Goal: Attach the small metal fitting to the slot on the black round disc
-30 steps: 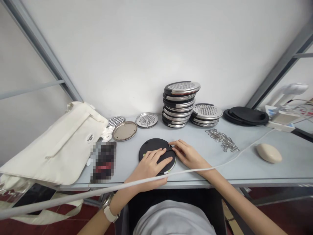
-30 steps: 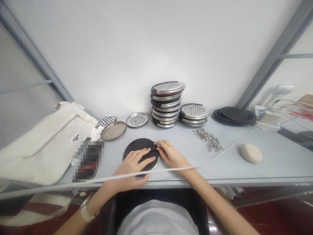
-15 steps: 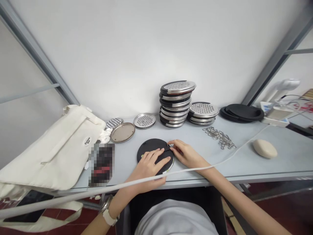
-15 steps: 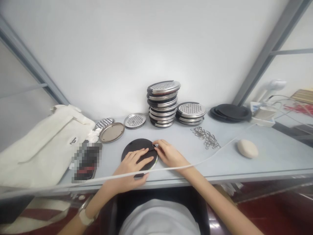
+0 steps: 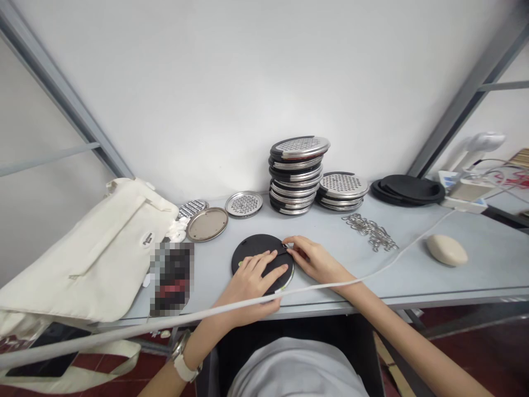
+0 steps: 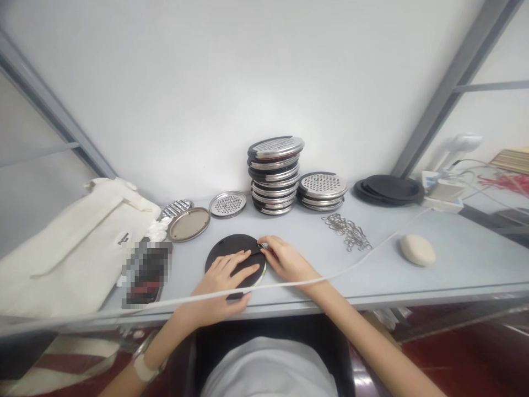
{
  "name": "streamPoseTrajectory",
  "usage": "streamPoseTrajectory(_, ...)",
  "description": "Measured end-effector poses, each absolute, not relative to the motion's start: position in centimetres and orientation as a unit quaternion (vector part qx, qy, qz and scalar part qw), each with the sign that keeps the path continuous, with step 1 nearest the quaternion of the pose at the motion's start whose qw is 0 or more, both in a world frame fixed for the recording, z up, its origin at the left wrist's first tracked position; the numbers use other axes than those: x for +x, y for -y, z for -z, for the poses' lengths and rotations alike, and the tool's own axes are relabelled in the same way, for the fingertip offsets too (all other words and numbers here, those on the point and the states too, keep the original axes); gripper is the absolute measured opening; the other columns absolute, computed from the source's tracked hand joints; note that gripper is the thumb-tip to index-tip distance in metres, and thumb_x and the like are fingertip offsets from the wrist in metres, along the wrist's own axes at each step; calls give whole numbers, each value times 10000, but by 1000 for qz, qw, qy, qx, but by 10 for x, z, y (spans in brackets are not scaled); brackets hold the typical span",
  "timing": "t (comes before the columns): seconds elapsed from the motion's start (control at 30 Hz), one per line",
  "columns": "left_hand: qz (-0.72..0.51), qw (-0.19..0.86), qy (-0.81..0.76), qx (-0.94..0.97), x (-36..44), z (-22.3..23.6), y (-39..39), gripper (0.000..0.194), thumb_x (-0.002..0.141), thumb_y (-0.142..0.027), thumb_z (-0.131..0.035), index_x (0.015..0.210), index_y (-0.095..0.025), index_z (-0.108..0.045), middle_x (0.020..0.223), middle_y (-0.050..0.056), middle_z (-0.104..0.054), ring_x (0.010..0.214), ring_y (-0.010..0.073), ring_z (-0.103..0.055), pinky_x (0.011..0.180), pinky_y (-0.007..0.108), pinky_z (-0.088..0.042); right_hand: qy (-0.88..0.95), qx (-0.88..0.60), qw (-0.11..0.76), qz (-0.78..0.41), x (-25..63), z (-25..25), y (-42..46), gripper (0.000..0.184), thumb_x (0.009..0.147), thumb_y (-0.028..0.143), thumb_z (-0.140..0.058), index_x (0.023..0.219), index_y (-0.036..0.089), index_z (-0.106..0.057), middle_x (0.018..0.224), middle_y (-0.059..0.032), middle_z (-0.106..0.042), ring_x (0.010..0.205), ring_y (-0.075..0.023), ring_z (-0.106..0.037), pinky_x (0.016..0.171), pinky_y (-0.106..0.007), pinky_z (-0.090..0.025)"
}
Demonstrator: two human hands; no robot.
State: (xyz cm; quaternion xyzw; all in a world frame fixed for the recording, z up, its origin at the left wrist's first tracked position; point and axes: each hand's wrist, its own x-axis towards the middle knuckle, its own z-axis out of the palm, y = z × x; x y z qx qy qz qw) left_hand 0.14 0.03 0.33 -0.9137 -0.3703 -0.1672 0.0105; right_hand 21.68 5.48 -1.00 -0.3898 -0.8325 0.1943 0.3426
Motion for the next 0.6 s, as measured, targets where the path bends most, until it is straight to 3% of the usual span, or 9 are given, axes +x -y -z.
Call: streamPoseTrajectory(0.6,172,12,369,-913,2,-3,0,535,807,-297,-565,1330,-237,-468,1434,101,-386,1305,278,-354,1019,434,-333,832,-383,350,-194,217,10,-55,217,921,155,-427,1099,183,-548,1045,-103,-668,957,-203,-646,839,-356,-522)
